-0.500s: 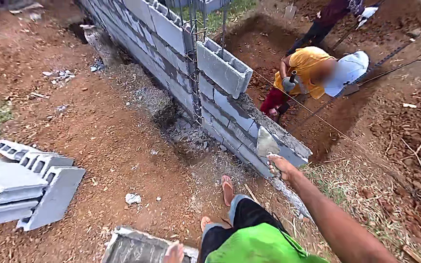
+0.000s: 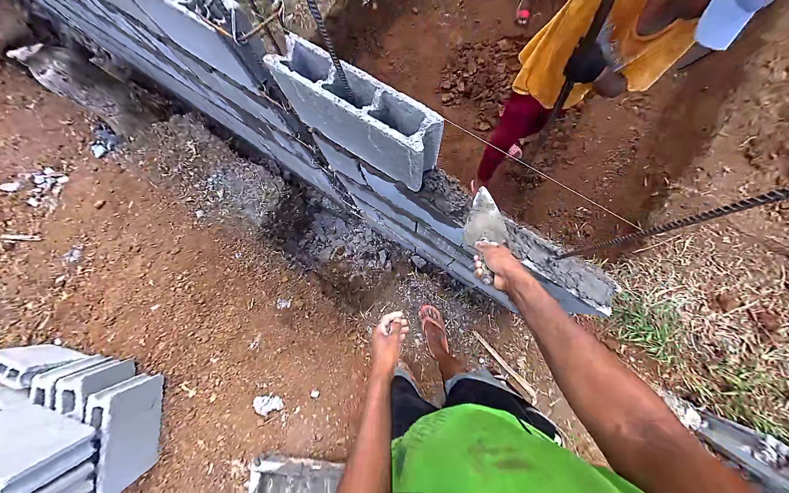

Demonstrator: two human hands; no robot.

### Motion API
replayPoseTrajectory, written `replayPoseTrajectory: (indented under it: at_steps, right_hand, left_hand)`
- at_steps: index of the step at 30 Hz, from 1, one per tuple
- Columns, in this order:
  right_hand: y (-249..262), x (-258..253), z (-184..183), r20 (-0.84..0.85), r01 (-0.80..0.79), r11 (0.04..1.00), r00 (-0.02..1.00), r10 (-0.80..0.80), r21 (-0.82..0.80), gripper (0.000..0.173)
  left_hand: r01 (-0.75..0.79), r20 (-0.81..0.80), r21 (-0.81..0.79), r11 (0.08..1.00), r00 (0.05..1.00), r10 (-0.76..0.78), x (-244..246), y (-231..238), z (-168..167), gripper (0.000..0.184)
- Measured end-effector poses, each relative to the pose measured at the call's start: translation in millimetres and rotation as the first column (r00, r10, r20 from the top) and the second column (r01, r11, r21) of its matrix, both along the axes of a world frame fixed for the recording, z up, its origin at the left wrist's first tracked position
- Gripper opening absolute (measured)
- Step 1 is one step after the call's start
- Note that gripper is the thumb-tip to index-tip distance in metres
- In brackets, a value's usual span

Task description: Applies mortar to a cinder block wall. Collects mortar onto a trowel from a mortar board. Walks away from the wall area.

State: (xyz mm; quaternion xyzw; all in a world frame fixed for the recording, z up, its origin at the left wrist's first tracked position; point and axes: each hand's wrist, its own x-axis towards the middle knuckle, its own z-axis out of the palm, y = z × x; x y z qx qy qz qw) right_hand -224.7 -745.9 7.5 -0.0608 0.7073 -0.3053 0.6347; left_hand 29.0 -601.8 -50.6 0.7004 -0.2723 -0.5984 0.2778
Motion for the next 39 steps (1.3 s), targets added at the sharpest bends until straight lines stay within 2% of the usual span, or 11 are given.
replayPoseTrajectory:
  at_steps: [5, 11, 16, 20, 24, 28, 32, 34, 39]
  right_hand:
    - [-4, -7, -3, 0.081, 0.007, 0.999, 0.997, -0.010, 0.040, 0.023]
    - [-12, 5, 1, 0.050, -0.029, 0.995, 0.998, 0.025, 0.092, 0.024]
    - [-5, 3, 3, 0.069, 0.026, 0.996, 0.997, -0.032, 0.088, 0.025]
    - [-2, -4, 14, -0.024, 0.028, 0.999, 0.999, -0.027, 0.040, 0.026]
    - [-33, -13, 9, -0.083, 0.019, 0.999, 0.996, -0.015, 0.039, 0.027]
    - [-62, -15, -7, -0.108, -0.046, 0.997, 0.993, 0.053, 0.066, 0.028]
    - [-74, -6, 4, -0.157, -0.111, 0.984, 0.979, 0.133, 0.141, 0.030]
    - [-79, -5, 11, -0.154, -0.126, 0.980, 0.977, 0.150, 0.155, 0.028]
    - [-79, -1, 17, -0.099, -0.128, 0.976, 0.984, 0.147, 0.175, 0.027]
  left_hand:
    - [0.103, -0.050, -0.120, 0.987, 0.993, -0.110, -48, -114, 3, 0.032]
    - [0.074, -0.093, -0.157, 0.985, 0.992, -0.090, -82, -191, -10, 0.040]
    - [0.005, -0.151, -0.120, 0.993, 0.988, -0.023, -98, -213, -22, 0.046]
    - [-0.031, -0.180, -0.075, 0.997, 0.984, 0.018, -103, -218, -28, 0.047]
    - [-0.081, -0.168, -0.016, 0.997, 0.983, 0.077, -105, -222, -29, 0.049]
    - [-0.131, -0.182, 0.027, 0.991, 0.974, 0.134, -106, -234, -27, 0.064]
    - [-0.329, -0.309, 0.123, 0.936, 0.884, 0.351, -132, -263, -17, 0.064]
    - [-0.394, -0.317, 0.197, 0.898, 0.841, 0.439, -147, -279, -7, 0.063]
    - [-0.434, -0.284, 0.250, 0.866, 0.822, 0.494, -159, -291, 1, 0.062]
